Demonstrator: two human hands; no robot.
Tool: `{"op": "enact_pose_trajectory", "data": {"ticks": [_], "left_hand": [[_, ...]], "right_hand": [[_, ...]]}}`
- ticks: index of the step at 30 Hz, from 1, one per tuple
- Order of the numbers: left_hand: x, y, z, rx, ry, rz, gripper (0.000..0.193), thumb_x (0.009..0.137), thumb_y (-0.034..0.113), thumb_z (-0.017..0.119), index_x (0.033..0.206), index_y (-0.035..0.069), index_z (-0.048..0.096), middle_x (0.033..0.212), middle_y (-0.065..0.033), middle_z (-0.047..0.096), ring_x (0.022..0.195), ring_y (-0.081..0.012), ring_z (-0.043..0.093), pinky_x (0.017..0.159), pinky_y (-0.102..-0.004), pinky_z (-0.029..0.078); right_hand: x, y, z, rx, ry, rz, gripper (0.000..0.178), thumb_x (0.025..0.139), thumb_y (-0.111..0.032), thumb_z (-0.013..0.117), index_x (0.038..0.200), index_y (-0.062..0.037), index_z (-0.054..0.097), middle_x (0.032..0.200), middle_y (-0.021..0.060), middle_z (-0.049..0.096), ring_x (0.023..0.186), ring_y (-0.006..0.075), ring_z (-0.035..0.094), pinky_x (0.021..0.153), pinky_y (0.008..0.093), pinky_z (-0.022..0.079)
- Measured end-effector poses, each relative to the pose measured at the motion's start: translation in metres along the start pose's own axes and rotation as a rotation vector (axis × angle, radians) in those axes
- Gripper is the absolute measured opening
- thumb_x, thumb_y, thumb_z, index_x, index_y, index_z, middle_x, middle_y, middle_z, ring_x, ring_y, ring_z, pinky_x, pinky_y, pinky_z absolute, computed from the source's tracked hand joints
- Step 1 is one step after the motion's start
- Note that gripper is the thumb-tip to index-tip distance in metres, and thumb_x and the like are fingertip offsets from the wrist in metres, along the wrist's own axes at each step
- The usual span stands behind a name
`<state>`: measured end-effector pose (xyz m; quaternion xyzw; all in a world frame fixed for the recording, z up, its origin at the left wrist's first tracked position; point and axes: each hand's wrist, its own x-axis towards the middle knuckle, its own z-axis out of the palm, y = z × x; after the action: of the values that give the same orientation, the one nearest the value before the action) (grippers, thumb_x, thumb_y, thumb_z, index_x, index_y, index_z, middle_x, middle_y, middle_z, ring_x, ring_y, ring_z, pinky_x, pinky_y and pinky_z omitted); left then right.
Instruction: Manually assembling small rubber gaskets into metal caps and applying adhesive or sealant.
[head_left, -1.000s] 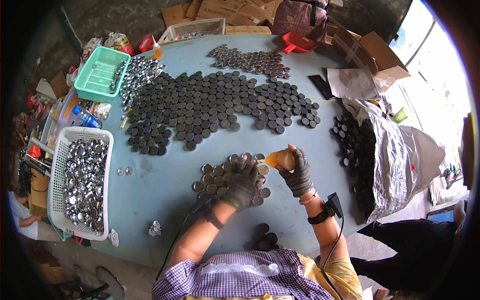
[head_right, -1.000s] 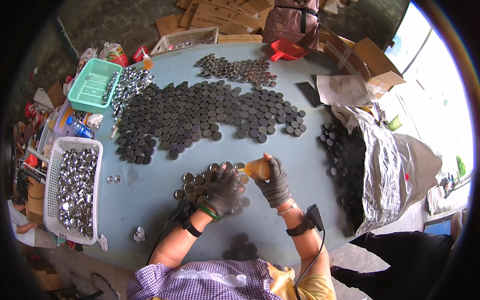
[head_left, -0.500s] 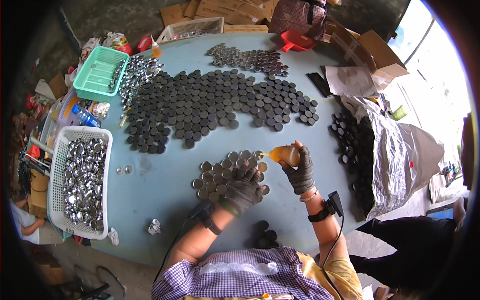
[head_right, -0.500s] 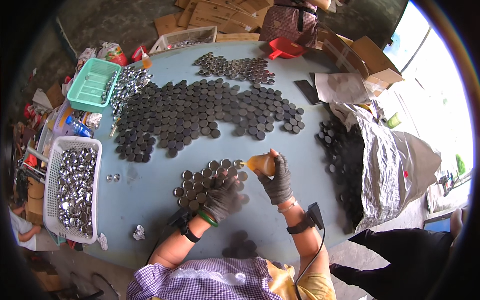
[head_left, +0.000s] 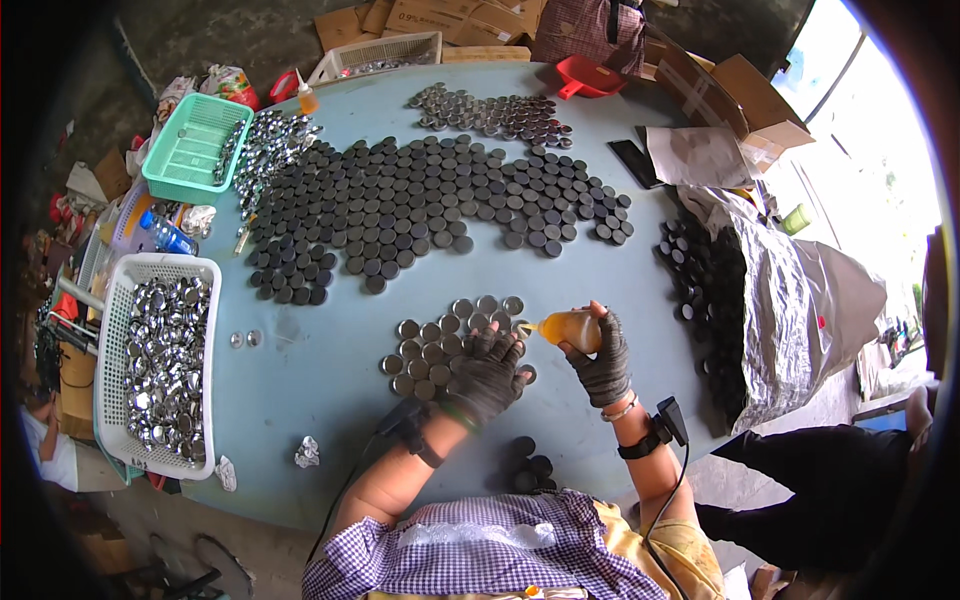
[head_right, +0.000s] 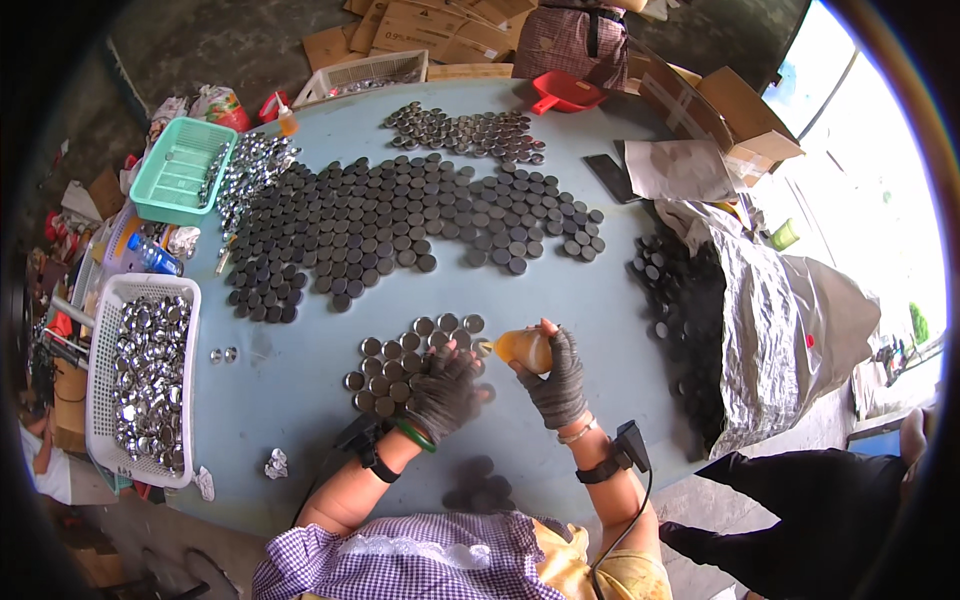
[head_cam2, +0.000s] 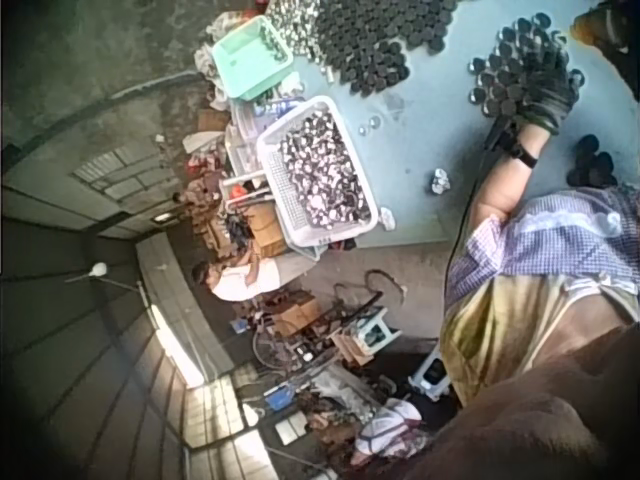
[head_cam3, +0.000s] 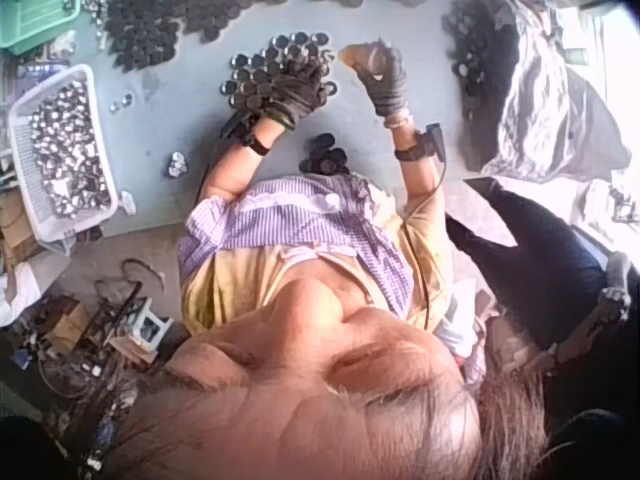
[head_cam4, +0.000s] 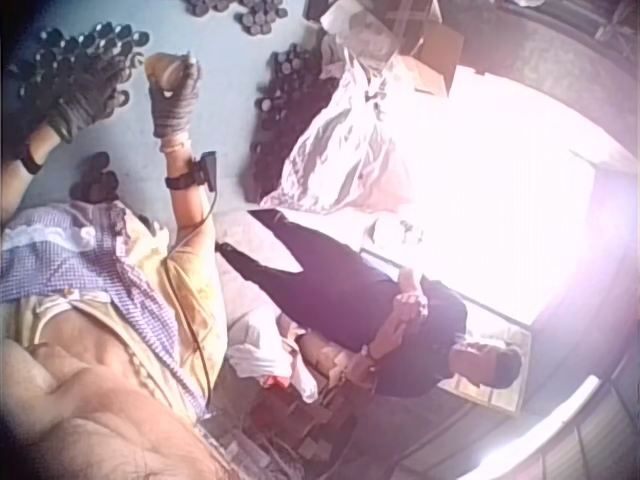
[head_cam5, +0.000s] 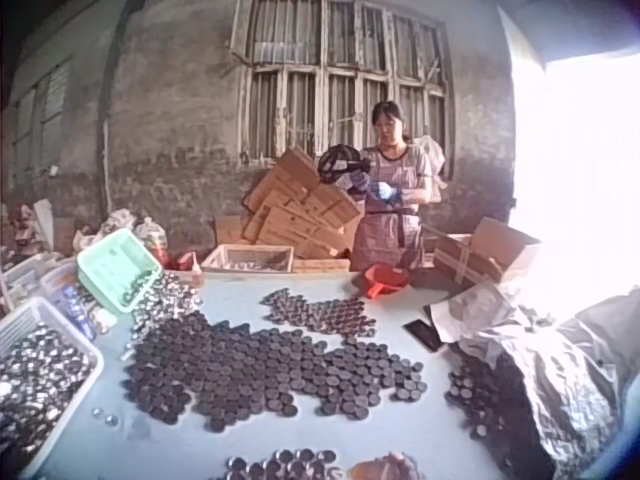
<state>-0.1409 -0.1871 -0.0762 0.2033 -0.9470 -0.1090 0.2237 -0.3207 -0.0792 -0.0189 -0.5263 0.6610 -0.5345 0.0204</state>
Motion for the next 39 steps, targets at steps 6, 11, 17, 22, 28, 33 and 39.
{"op": "enact_pose_trajectory", "data": {"ticks": [6, 11, 17, 22, 28, 33, 39], "left_hand": [[0.0, -0.002, 0.006, -0.008, -0.01, -0.01, 0.047, 0.081, 0.039, 0.065, 0.115, 0.008, 0.062, 0.128, -0.0092, 0.057, 0.132, -0.0348, 0.039, 0.112, -0.0556, 0.025], [-0.001, -0.003, 0.008, -0.003, -0.019, -0.019, 0.046, 0.081, 0.04, 0.064, 0.115, 0.009, 0.061, 0.13, -0.0078, 0.056, 0.132, -0.0349, 0.039, 0.111, -0.0562, 0.026], [-0.002, -0.003, 0.009, 0.014, -0.017, -0.018, 0.047, 0.08, 0.04, 0.065, 0.115, 0.009, 0.062, 0.129, -0.0078, 0.055, 0.132, -0.0345, 0.039, 0.111, -0.0568, 0.026], [-0.003, -0.002, 0.01, 0.0, -0.013, -0.025, 0.047, 0.08, 0.039, 0.066, 0.116, 0.009, 0.062, 0.13, -0.0081, 0.055, 0.132, -0.035, 0.039, 0.111, -0.057, 0.026], [-0.002, -0.002, 0.011, -0.005, 0.004, -0.024, 0.046, 0.08, 0.039, 0.066, 0.114, 0.008, 0.063, 0.129, -0.009, 0.056, 0.131, -0.0347, 0.04, 0.111, -0.057, 0.027], [-0.001, -0.001, 0.009, 0.013, 0.023, -0.009, 0.047, 0.08, 0.04, 0.066, 0.114, 0.008, 0.063, 0.128, -0.0094, 0.057, 0.13, -0.0348, 0.041, 0.11, -0.0568, 0.028], [0.0, 0.002, 0.006, -0.021, 0.055, -0.029, 0.046, 0.078, 0.037, 0.07, 0.112, 0.008, 0.059, 0.122, -0.0113, 0.058, 0.122, -0.0365, 0.046, 0.107, -0.0569, 0.032]], "right_hand": [[0.001, 0.002, 0.003, -0.039, -0.012, -0.004, 0.074, 0.068, -0.002, 0.083, 0.132, -0.0048, 0.047, 0.113, 0.0126, 0.06, 0.102, 0.0289, 0.062, 0.089, 0.038, 0.052], [0.001, 0.0, 0.002, -0.066, -0.008, -0.017, 0.073, 0.068, -0.002, 0.083, 0.132, -0.0046, 0.047, 0.113, 0.0129, 0.06, 0.102, 0.0292, 0.062, 0.089, 0.038, 0.052], [-0.002, -0.003, -0.004, -0.102, -0.015, 0.011, 0.072, 0.068, -0.002, 0.083, 0.131, -0.0043, 0.048, 0.112, 0.0132, 0.06, 0.101, 0.03, 0.062, 0.088, 0.0384, 0.052], [-0.006, -0.008, -0.007, -0.132, -0.006, -0.012, 0.072, 0.067, -0.002, 0.083, 0.13, -0.0042, 0.048, 0.112, 0.0132, 0.06, 0.1, 0.0307, 0.062, 0.087, 0.0385, 0.052], [-0.012, -0.011, -0.01, -0.134, -0.005, -0.016, 0.073, 0.068, -0.001, 0.084, 0.132, -0.0048, 0.049, 0.11, 0.0143, 0.062, 0.1, 0.0295, 0.063, 0.088, 0.0381, 0.052], [-0.013, -0.016, -0.009, -0.138, -0.019, 0.004, 0.068, 0.068, -0.003, 0.082, 0.128, -0.0035, 0.05, 0.108, 0.0137, 0.06, 0.097, 0.032, 0.062, 0.085, 0.039, 0.052], [-0.011, -0.016, -0.004, -0.11, -0.005, -0.02, 0.068, 0.067, -0.003, 0.083, 0.127, -0.0039, 0.051, 0.107, 0.0136, 0.061, 0.096, 0.0319, 0.062, 0.084, 0.0392, 0.052]]}}
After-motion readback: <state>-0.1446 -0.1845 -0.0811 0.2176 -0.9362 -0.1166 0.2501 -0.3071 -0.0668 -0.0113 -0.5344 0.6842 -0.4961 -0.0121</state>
